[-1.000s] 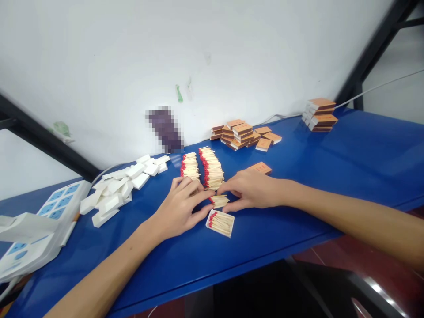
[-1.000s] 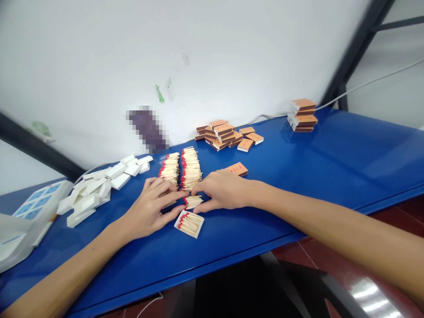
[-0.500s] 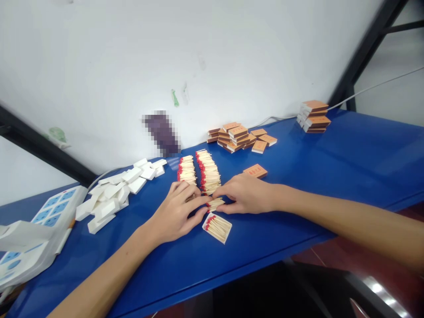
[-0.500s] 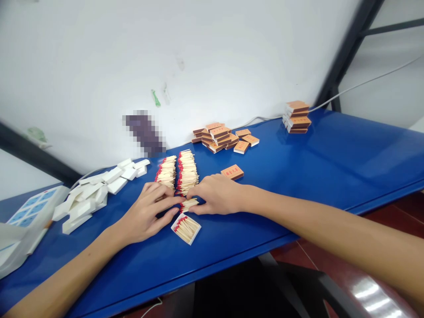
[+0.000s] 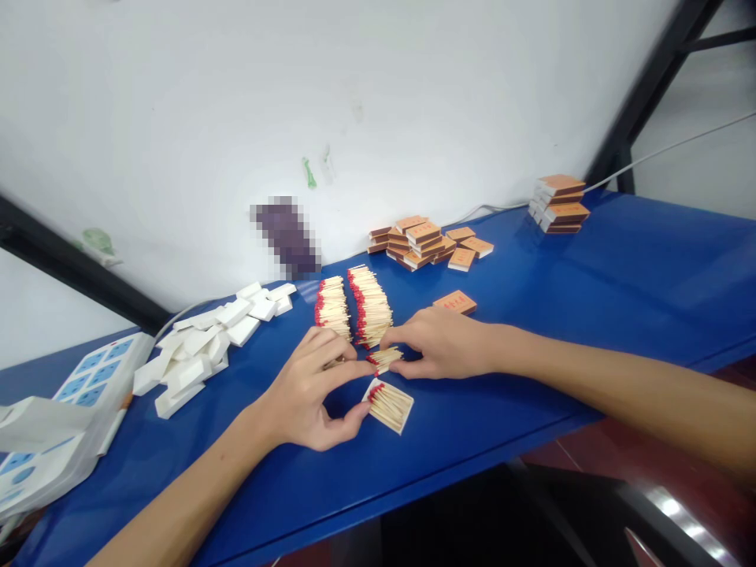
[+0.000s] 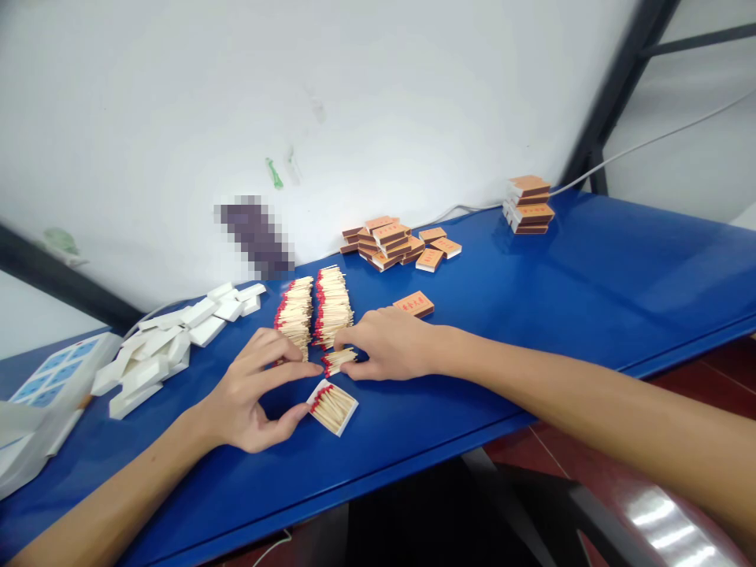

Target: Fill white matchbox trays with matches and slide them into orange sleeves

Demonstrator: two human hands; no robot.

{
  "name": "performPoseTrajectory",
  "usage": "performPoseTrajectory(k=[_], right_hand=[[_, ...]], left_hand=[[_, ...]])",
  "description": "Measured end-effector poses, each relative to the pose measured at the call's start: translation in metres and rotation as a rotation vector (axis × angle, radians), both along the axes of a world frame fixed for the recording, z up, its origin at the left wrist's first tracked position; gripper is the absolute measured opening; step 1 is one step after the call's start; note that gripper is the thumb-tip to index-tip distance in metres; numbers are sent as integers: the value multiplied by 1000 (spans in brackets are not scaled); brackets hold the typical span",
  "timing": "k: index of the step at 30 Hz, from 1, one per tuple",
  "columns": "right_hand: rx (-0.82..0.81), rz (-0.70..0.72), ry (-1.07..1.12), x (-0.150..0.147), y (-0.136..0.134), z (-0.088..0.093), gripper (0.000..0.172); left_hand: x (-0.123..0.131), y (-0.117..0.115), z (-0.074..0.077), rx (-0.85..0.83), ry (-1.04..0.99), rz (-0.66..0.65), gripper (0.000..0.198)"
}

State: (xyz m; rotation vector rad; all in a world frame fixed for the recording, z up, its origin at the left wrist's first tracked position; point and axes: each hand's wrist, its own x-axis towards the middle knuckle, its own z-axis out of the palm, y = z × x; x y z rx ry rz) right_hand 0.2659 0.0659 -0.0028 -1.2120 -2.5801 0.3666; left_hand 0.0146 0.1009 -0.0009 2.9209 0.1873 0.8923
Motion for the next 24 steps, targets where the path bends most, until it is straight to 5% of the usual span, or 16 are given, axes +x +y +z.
performPoseTrajectory(k=[24], right_hand=[[8, 43, 21, 1, 1, 3, 16]], left_hand=[[2, -2, 3, -34, 111, -25, 38]])
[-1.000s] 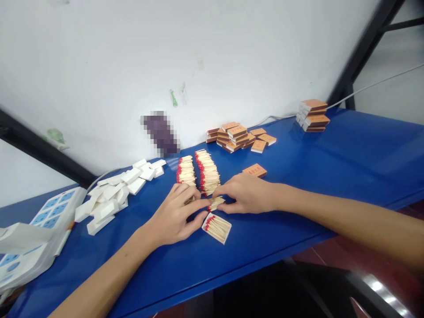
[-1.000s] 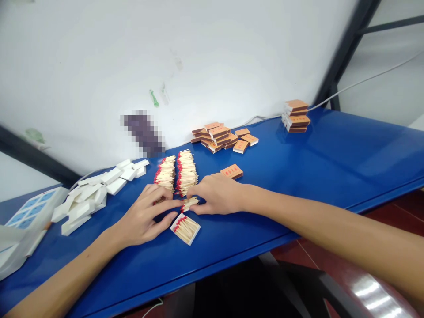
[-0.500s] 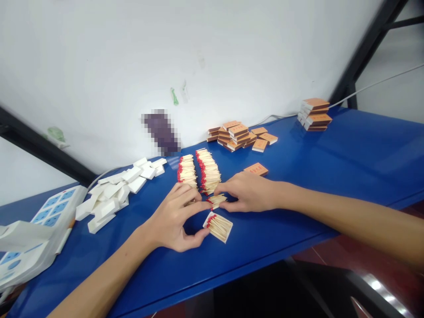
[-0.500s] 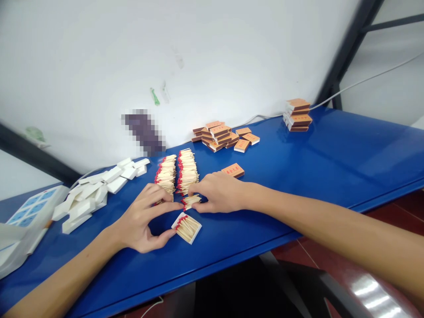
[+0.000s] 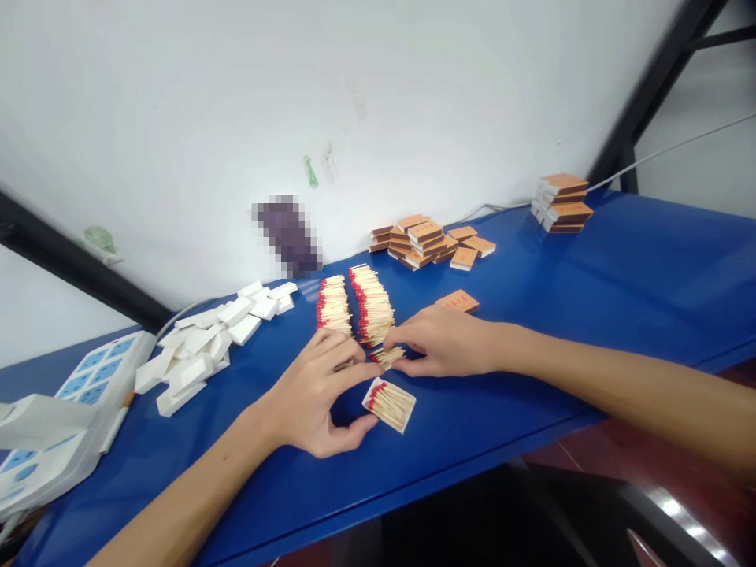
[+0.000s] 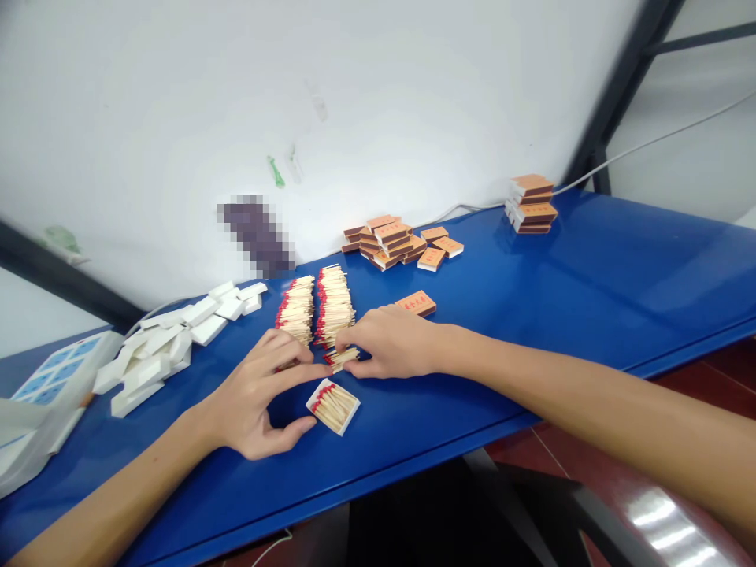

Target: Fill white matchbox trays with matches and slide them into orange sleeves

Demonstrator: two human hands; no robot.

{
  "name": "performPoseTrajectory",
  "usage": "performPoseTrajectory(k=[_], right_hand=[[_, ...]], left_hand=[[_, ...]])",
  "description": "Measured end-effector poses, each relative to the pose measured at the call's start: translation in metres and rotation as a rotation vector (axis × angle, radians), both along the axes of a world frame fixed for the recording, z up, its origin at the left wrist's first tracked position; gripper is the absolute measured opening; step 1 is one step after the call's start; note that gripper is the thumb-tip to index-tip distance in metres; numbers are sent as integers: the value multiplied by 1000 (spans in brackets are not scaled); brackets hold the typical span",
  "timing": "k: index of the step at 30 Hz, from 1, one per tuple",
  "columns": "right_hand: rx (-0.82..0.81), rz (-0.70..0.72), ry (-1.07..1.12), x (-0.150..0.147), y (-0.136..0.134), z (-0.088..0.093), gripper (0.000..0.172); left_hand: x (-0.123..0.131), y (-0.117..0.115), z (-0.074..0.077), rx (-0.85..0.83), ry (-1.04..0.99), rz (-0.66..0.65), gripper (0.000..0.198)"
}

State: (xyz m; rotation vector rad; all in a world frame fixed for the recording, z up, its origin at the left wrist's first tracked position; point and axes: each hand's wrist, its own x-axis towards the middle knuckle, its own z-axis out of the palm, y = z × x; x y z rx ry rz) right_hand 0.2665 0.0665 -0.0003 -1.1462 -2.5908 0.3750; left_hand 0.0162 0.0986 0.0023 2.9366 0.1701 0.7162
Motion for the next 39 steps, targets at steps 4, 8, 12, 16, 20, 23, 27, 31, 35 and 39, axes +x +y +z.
performPoseTrajectory(k=[4, 8, 12, 16, 20, 23, 27, 31, 35, 39], right_hand=[[-20, 3, 18, 0, -1, 1, 17], [-9, 9, 24, 0, -1, 2, 16], [-7, 18, 30, 0, -1, 2, 16], [-10, 24, 24, 0, -1, 2, 13], [4, 59, 35, 0, -1, 3, 15], [10, 61, 31, 1, 0, 2, 17], [-9, 51, 19, 1, -1, 2, 17], [-35, 32, 18, 1, -1, 3, 16], [-40, 32, 33, 0, -1, 3, 15], [-27, 27, 22, 0, 0, 1, 16]], left_hand=[[2, -1, -1, 6, 17, -2, 35], [2, -2, 0, 6, 29, 6, 29], [1, -2, 1, 6, 25, 5, 26], [-1, 0, -1, 6, 33, 10, 26], [0, 1, -1, 12, 25, 20, 24], [0, 1, -1, 8, 28, 20, 23], [0, -1, 0, -5, 39, 22, 20], [0, -2, 0, -5, 37, 22, 20], [1, -1, 1, 0, 29, 17, 20], [1, -1, 1, 4, 25, 19, 21]])
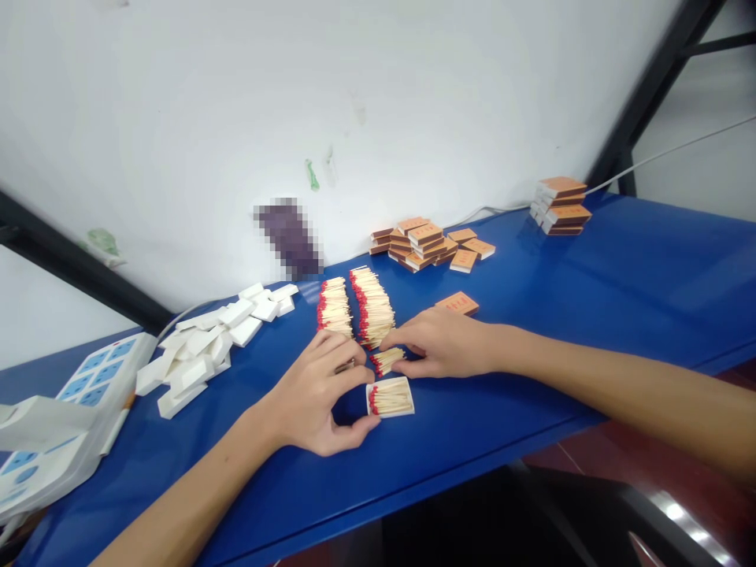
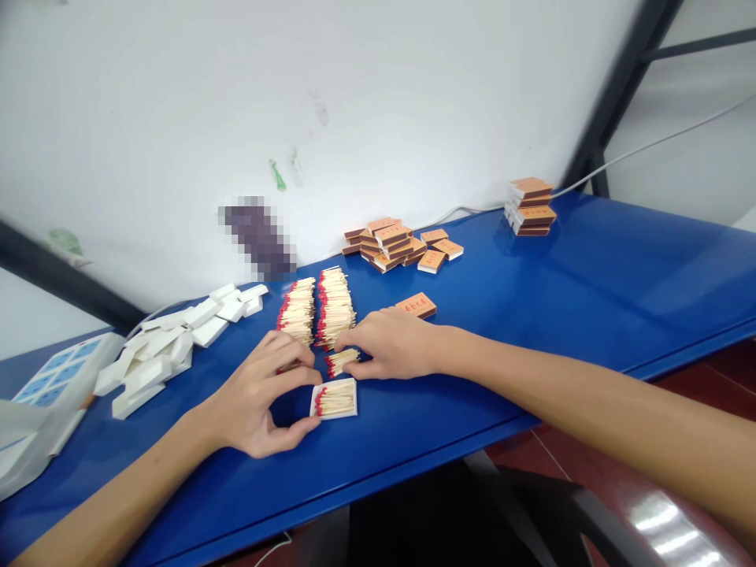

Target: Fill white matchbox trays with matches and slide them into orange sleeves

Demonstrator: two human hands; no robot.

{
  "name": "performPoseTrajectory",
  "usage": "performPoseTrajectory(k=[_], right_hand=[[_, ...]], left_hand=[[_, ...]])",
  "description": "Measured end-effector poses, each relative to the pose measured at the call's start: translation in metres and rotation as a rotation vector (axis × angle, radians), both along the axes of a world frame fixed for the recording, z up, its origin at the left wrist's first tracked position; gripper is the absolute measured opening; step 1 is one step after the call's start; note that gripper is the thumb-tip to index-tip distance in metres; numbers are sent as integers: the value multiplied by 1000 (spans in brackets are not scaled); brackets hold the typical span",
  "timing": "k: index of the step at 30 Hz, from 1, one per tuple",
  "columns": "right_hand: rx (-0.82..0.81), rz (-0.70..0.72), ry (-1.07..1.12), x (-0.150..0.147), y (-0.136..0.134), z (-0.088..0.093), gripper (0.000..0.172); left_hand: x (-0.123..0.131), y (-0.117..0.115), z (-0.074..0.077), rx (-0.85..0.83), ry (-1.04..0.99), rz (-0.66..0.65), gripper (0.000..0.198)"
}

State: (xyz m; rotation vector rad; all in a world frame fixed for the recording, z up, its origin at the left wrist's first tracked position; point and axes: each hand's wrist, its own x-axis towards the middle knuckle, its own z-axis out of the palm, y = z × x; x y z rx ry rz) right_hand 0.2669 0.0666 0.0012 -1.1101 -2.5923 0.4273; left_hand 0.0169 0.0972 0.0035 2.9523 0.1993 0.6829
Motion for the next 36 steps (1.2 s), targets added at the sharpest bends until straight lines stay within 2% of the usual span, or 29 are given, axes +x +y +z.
performPoseTrajectory(k=[36], right_hand=[[6, -17, 38, 0, 1, -3, 6]], left_hand=[[0, 1, -2, 50, 3, 24, 19]])
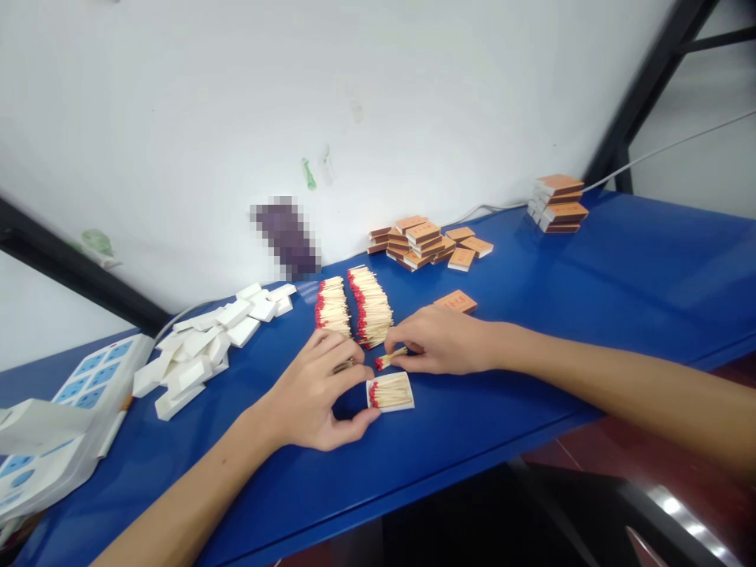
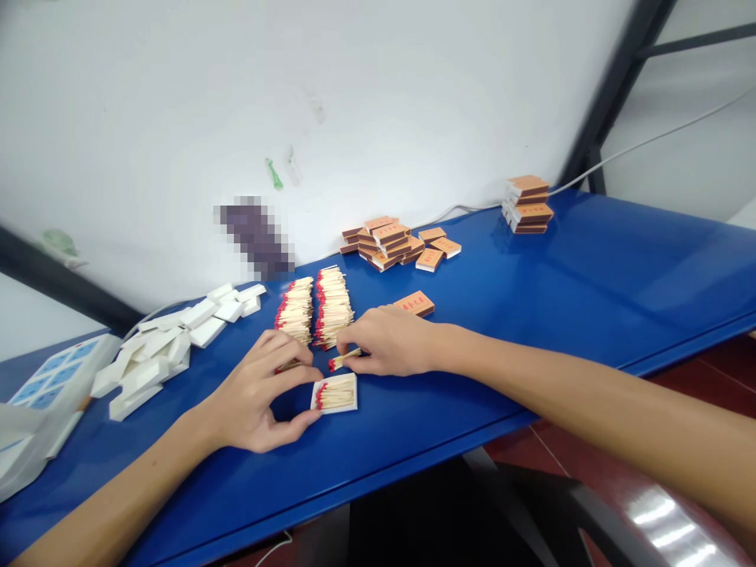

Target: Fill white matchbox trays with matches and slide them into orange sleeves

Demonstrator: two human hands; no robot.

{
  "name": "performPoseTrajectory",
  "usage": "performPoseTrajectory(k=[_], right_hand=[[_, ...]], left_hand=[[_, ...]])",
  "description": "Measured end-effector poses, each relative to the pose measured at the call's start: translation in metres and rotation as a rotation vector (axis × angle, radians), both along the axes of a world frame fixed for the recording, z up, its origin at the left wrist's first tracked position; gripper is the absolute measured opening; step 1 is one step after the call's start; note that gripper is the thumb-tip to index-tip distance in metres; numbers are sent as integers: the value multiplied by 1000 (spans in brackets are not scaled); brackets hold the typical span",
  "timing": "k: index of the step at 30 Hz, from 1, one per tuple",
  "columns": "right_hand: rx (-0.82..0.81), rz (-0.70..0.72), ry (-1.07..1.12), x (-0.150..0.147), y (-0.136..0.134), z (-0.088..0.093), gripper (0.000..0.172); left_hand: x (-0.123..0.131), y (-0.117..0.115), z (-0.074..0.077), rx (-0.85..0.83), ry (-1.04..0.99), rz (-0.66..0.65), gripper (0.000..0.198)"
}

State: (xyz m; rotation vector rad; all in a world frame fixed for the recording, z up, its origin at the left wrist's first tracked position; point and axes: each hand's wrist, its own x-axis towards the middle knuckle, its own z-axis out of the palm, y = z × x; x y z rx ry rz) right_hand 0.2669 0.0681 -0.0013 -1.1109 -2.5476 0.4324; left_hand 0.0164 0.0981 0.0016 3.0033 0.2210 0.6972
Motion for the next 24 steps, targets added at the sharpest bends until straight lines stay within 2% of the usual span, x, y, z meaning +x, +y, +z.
performPoseTrajectory(k=[14, 24], right_hand=[[-44, -27, -13, -2, 0, 3, 8], [-73, -64, -102, 2, -1, 5, 11]], left_hand=[[1, 0, 1, 2, -2, -4, 18], [2, 0, 0, 23, 3, 12, 19]])
